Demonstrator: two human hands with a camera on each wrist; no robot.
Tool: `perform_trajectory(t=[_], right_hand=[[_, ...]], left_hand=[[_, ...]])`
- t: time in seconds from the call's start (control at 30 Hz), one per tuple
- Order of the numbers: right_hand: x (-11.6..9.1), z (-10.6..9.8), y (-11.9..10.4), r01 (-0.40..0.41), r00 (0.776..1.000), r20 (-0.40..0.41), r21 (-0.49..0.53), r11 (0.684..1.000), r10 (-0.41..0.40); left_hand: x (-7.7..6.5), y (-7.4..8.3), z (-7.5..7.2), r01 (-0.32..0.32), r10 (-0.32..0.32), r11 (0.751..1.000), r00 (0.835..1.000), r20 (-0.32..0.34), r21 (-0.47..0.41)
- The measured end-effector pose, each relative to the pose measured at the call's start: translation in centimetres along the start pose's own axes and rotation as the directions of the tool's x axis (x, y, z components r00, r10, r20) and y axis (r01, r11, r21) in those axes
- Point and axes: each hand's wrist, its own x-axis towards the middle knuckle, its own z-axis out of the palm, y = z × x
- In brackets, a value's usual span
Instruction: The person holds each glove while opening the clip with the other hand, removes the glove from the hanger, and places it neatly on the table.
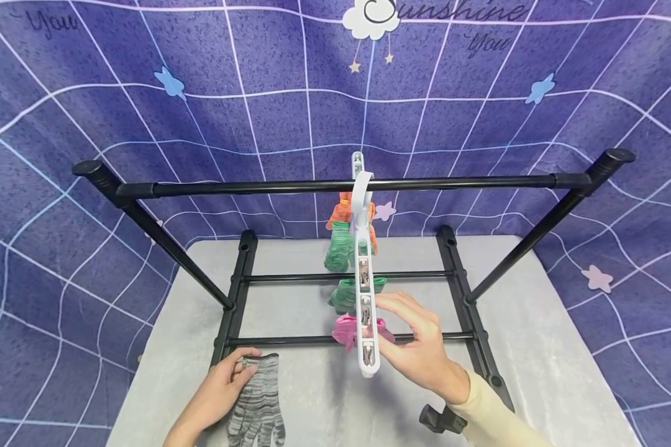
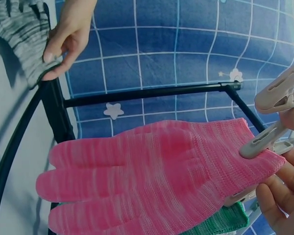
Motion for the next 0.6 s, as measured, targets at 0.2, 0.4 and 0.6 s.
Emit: perform_trajectory(t=[0.2, 0.4, 0.6], right_hand=[[0.1, 0.1, 0.0, 0.003, 1.0, 0.001, -0.003, 1.0, -0.003], [0.0, 0.2, -0.1, 0.006, 1.0, 0.0, 0.002, 1.0, -0.006], [-0.1, 0.3, 0.0, 0.004, 1.0, -0.001, 0.009, 1.0, -0.004]], left_hand=[[0.6, -0.1, -0.4, -0.014, 0.015, 0.997, 1.0, -0.015, 0.071], [1.1, -0.4, -0.7, -0.013, 0.017, 0.987, 1.0, -0.026, 0.16], [1.5, -0.9, -0.7, -0.019, 0.027, 0.976, 0.999, -0.032, 0.219]])
